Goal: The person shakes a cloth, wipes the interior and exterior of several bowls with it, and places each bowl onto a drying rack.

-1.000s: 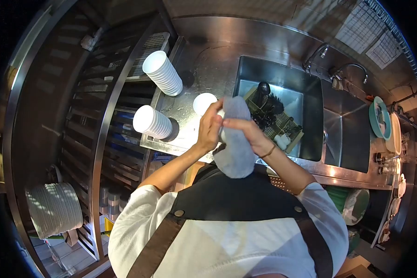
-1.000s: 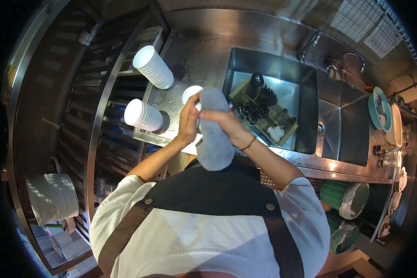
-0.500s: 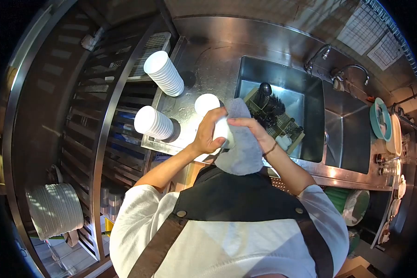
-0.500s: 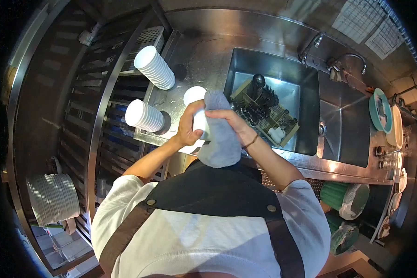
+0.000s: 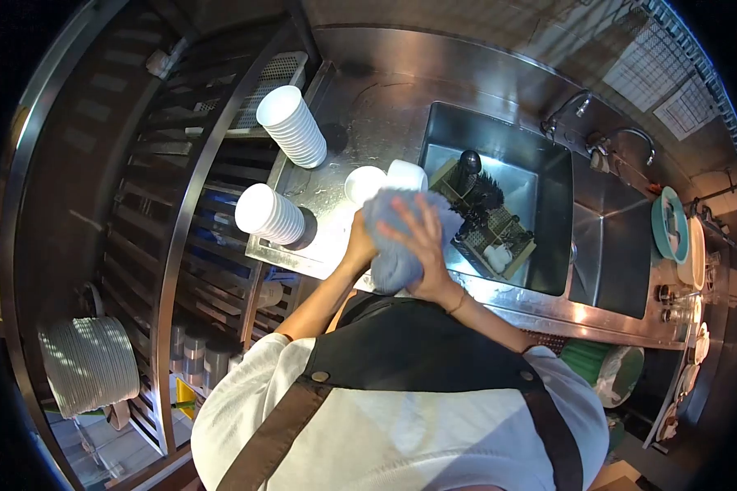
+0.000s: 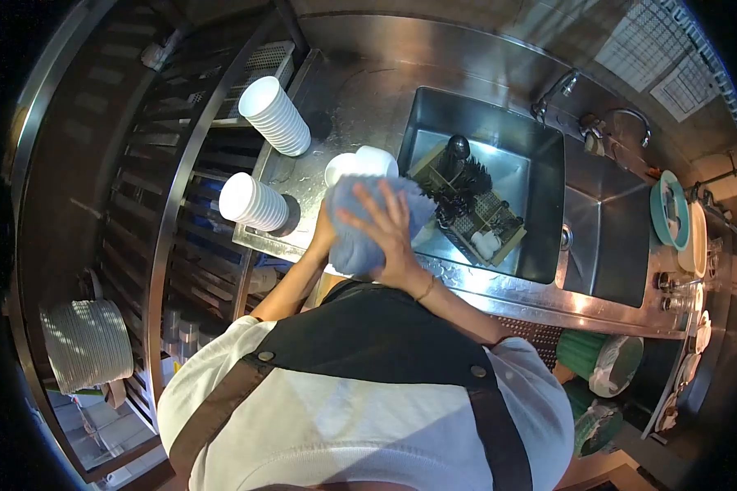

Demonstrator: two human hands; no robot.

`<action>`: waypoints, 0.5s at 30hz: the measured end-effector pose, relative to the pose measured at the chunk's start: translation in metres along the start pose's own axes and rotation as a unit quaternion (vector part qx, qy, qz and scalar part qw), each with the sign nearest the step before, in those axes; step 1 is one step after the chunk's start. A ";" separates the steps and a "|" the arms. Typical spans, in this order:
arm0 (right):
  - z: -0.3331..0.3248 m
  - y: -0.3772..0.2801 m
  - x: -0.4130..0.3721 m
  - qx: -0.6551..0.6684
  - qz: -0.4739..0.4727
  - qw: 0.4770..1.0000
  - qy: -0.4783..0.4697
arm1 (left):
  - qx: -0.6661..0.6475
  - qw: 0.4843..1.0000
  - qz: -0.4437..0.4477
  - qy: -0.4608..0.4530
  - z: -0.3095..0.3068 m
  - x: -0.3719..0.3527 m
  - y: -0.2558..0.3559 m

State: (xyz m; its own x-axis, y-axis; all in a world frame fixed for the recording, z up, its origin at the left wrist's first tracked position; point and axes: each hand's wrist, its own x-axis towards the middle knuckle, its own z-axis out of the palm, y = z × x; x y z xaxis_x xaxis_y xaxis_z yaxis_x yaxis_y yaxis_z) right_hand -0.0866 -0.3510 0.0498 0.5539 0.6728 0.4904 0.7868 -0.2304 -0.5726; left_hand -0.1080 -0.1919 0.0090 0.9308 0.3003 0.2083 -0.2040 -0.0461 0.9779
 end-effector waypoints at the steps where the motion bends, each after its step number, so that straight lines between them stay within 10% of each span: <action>1: -0.006 -0.002 0.000 0.002 -0.029 0.999 -0.043 | 0.000 1.000 0.004 0.004 -0.004 0.007 -0.001; 3: -0.004 0.001 -0.012 0.264 0.081 0.961 -0.001 | 0.268 0.951 -0.130 -0.083 -0.020 0.020 -0.004; 4: -0.001 0.005 -0.019 0.501 0.187 0.844 0.044 | 0.269 0.951 -0.131 -0.081 -0.027 0.023 -0.012; 7: -0.015 0.026 -0.038 0.655 0.365 0.644 0.150 | 0.374 0.896 0.240 -0.009 -0.056 0.037 -0.075; 15: -0.044 0.058 -0.028 0.759 0.246 0.532 0.283 | 0.523 0.821 0.212 -0.089 -0.071 0.041 -0.100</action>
State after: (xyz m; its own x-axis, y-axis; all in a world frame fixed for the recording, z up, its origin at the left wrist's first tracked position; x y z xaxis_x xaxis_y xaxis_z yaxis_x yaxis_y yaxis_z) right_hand -0.0447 -0.4140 0.0316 0.9226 0.3746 -0.0917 -0.3800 0.8420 -0.3830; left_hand -0.0708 -0.1076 -0.0816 0.8916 -0.0938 0.4430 -0.2360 -0.9312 0.2779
